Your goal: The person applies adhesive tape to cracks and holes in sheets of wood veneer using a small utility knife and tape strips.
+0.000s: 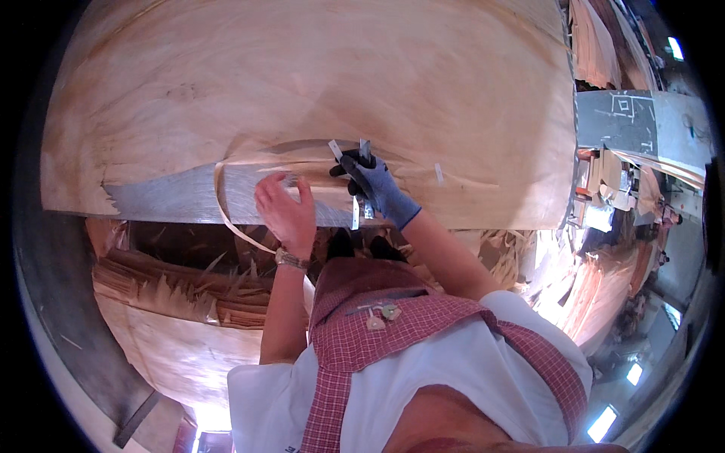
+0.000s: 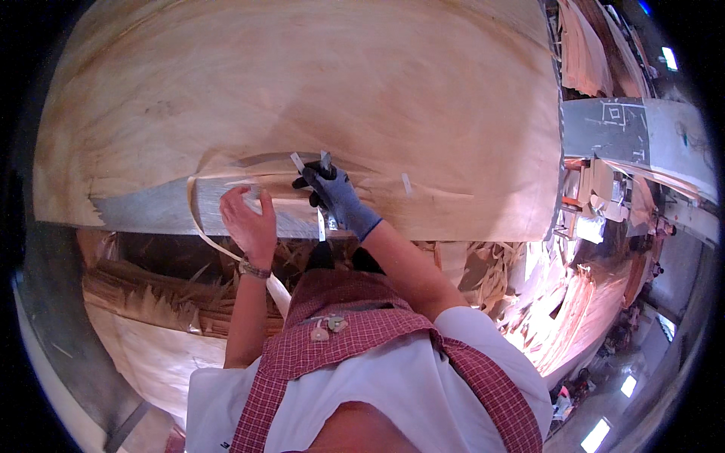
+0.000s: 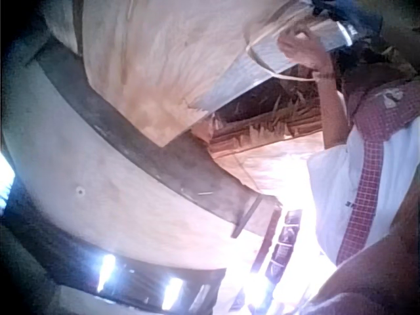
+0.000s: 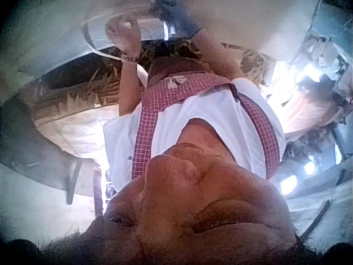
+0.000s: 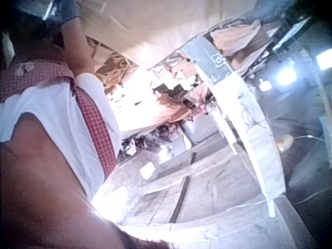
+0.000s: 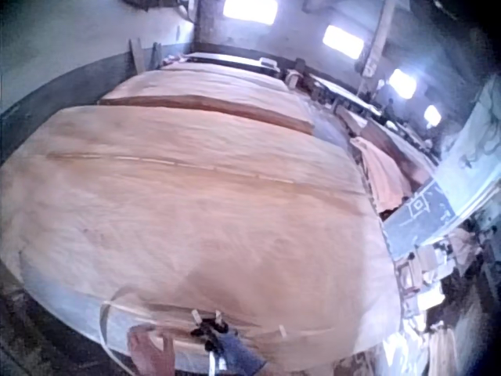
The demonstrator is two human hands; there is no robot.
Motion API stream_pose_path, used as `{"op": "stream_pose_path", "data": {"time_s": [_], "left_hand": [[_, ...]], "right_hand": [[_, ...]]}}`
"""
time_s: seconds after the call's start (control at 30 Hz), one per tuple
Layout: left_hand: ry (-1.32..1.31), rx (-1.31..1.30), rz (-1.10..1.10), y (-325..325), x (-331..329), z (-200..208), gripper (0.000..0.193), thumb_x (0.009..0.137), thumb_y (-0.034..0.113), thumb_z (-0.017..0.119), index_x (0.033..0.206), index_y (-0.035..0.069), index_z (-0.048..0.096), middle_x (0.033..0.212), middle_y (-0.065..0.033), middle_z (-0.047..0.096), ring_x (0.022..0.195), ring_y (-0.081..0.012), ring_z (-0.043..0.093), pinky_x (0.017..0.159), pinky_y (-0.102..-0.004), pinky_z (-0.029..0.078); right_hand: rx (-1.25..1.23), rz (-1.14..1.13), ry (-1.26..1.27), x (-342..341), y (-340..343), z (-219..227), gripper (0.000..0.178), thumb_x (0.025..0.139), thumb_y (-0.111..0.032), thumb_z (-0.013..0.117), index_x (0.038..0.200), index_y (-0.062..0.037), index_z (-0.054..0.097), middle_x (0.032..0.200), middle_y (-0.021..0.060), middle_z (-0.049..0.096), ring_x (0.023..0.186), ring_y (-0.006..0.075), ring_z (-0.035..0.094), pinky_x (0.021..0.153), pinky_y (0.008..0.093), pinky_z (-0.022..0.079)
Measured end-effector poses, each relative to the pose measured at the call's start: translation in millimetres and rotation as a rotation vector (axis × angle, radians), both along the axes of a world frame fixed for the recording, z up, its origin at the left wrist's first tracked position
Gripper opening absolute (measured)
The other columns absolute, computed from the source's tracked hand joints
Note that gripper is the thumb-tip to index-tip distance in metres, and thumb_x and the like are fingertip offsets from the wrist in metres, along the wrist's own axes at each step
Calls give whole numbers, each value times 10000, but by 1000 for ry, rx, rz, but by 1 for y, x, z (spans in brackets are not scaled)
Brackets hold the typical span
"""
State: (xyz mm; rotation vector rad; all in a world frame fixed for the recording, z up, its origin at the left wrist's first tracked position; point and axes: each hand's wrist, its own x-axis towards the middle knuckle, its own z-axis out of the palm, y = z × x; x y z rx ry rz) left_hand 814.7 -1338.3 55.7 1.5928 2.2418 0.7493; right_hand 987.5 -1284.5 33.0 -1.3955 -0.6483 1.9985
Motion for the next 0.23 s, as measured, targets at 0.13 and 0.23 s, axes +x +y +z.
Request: {"op": "stream_pose_path", "data": {"time_s": [0.13,0.23], "left_hand": [[367,-16,-412,3,22,0,509,893,187,557,1379,72,458,1458,-102,426,1404,-291,303,1167,-509,162],[371,-147,-373,1,22,-13,582,906,232,537,1451,95,386,1525,-82,356,1446,-287,233,1188,-524,74]], "right_hand": [[-18,-43,59,2,0,-12,279,939,-294,641,1121,-90,588,916,68,710,460,67,467,404,214,362],[-77,6,197,18,-2,-12,283,932,-268,652,1140,-91,579,980,72,706,485,78,481,401,206,350]]}}
